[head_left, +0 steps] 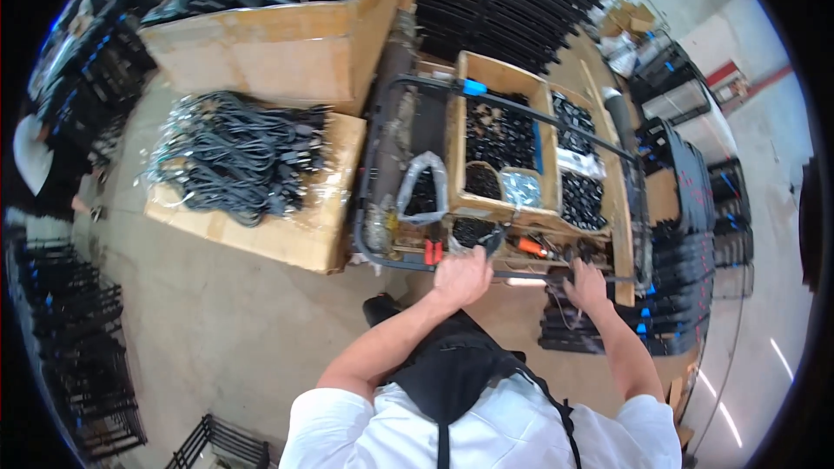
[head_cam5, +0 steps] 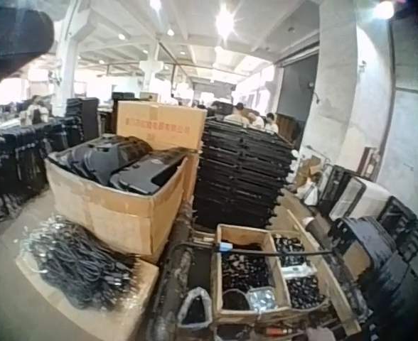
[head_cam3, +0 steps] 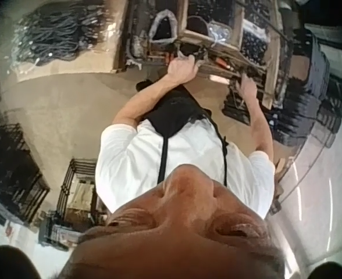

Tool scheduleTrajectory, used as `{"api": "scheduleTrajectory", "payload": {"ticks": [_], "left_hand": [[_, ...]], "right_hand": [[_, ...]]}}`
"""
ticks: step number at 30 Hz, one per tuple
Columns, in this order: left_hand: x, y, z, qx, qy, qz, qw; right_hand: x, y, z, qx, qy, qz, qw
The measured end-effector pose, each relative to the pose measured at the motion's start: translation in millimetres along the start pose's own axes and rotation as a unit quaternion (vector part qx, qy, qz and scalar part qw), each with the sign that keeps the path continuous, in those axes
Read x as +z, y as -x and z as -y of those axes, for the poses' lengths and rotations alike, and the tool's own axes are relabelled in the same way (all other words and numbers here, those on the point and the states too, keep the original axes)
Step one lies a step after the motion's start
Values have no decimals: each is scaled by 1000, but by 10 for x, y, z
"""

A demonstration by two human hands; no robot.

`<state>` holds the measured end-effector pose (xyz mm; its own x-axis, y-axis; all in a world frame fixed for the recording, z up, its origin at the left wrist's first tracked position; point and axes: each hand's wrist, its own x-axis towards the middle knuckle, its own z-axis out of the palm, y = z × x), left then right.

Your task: Assembling the electrical components into a plastic housing for fitness equipment using an electric screwdriver and manual tools.

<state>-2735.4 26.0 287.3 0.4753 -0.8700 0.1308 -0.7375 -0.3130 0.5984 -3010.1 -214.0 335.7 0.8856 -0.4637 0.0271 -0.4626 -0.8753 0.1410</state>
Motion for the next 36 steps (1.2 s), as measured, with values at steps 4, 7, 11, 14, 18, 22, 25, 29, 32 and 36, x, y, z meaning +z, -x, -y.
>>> {"api": "scheduleTrajectory", "payload": {"ticks": [4,7,11,14,18,22,25,29,32,36], "left_hand": [[54,-92,-192,51,58,-1,997],[28,38,8,0,44,-19,999],[75,31,-34,10,55,-16,998],[86,44,-34,16,62,-15,998],[78,79,26,14,47,-40,998],[134,64,19,28,53,-32,998],[94,93,14,32,51,-48,997],[61,92,-3,35,54,-38,997],[44,104,16,33,53,-39,997],[-27,70,-41,29,64,-4,998]], "right_hand": [[524,495,-766,187,-84,222,953],[-287,-242,76,207,-117,213,948],[268,73,-277,226,-50,150,961],[441,13,-695,388,-253,367,807],[-74,-38,-47,92,-21,202,975],[252,35,-270,271,-105,207,934],[-163,-2,23,163,-32,204,965],[-2,-107,-248,460,-277,352,767],[-210,13,-13,64,119,228,964],[332,155,-247,233,-58,126,963]]}}
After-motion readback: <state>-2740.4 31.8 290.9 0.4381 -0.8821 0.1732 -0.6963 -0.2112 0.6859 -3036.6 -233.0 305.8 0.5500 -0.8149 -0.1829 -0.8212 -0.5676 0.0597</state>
